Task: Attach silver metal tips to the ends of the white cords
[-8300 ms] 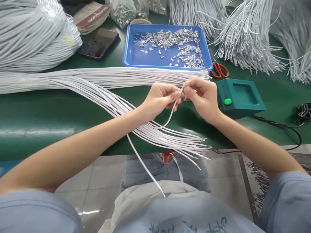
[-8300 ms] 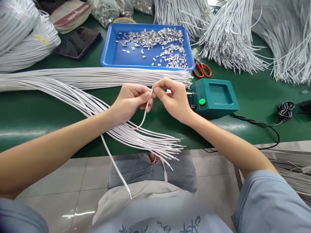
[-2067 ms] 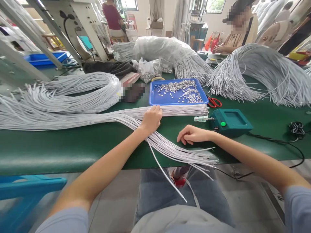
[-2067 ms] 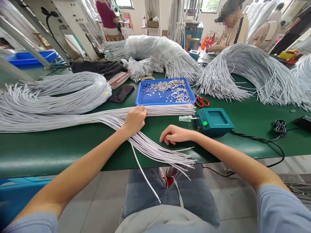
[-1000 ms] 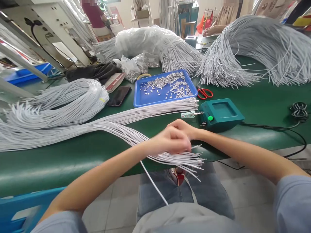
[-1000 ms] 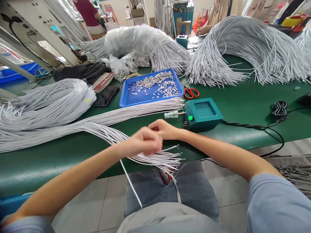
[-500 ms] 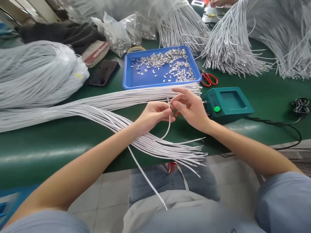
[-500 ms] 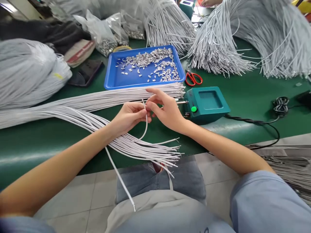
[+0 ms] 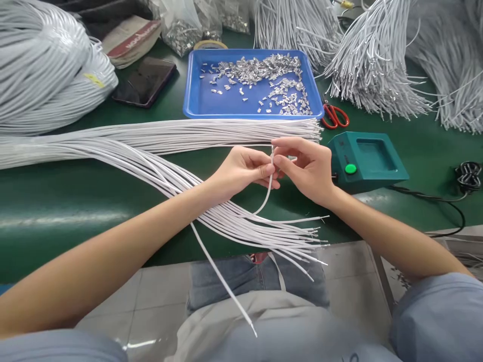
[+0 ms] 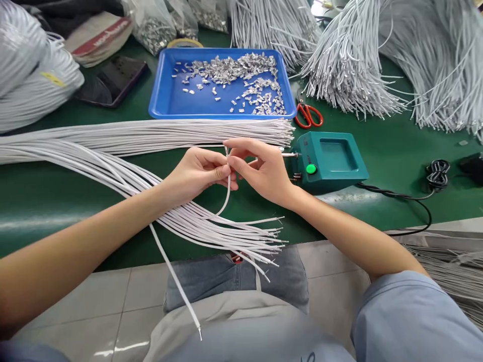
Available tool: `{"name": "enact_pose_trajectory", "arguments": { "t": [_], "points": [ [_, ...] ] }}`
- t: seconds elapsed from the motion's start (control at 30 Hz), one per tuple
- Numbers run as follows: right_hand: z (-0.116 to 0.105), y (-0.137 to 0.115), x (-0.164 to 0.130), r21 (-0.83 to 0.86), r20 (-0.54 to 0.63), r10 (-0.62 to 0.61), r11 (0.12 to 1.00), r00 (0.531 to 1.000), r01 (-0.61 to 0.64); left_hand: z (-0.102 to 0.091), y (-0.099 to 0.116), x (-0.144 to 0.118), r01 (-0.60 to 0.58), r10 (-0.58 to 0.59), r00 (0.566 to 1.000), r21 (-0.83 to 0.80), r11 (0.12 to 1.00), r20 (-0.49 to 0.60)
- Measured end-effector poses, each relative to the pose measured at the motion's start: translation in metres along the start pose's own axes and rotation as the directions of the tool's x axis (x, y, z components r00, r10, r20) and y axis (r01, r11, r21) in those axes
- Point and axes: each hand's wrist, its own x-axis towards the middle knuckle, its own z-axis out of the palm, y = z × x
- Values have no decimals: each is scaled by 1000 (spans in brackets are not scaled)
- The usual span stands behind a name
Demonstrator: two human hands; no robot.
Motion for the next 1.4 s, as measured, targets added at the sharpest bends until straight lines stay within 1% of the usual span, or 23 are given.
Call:
{"name": "enact_pose_trajectory", "arguments": {
  "t": [0.13,0.23,0.33,0.47,0.57,0.67,0.8,0.93,1.0,1.07,1.17,1.23,1.33,1.4],
  "points": [
    [1,0,-2,-18,-51,-35,999,998,34,1,1,-1,21,-21,1000,27,999,-13],
    [1,-3,-1,-19,-76,-26,1000,997,25,1,2,-1,27,-27,1000,28,999,-14],
    [1,-7,1,69,-65,16,998,998,-11,0,1,-1,20,-20,1000,-3,1000,5],
    [-2,-9,5,173,-14,107,980,994,-103,-1,-1,0,10,-9,1000,-29,1000,14],
    [-5,-9,7,194,-28,151,971,988,-143,-1,-1,0,11,-11,1000,-33,999,12],
    [-6,-9,7,188,-21,177,967,984,-170,-1,-1,0,11,-11,1000,1,1000,14],
    [-6,-8,7,125,-1,143,982,990,-141,-1,1,1,-7,6,999,39,999,40],
    [-4,-8,6,41,-13,140,989,990,-139,0,2,0,0,-3,999,69,998,45],
    [-4,-9,6,25,-27,139,990,990,-139,1,2,0,10,-13,999,84,996,38],
    [-5,-9,7,29,-14,133,991,991,-133,2,3,0,15,-18,999,85,996,31],
    [-6,-9,7,63,38,105,992,994,-108,3,3,-1,13,-14,1000,72,997,14],
    [-7,-8,7,85,50,87,992,995,-91,2,3,0,-6,6,1000,39,999,-3],
    [-7,-6,7,70,30,86,994,996,-88,1,2,0,-51,50,998,-32,998,-46],
    [-7,-6,7,22,-1,83,996,997,-83,0,1,0,-65,61,995,-53,996,-72]
  ]
}}
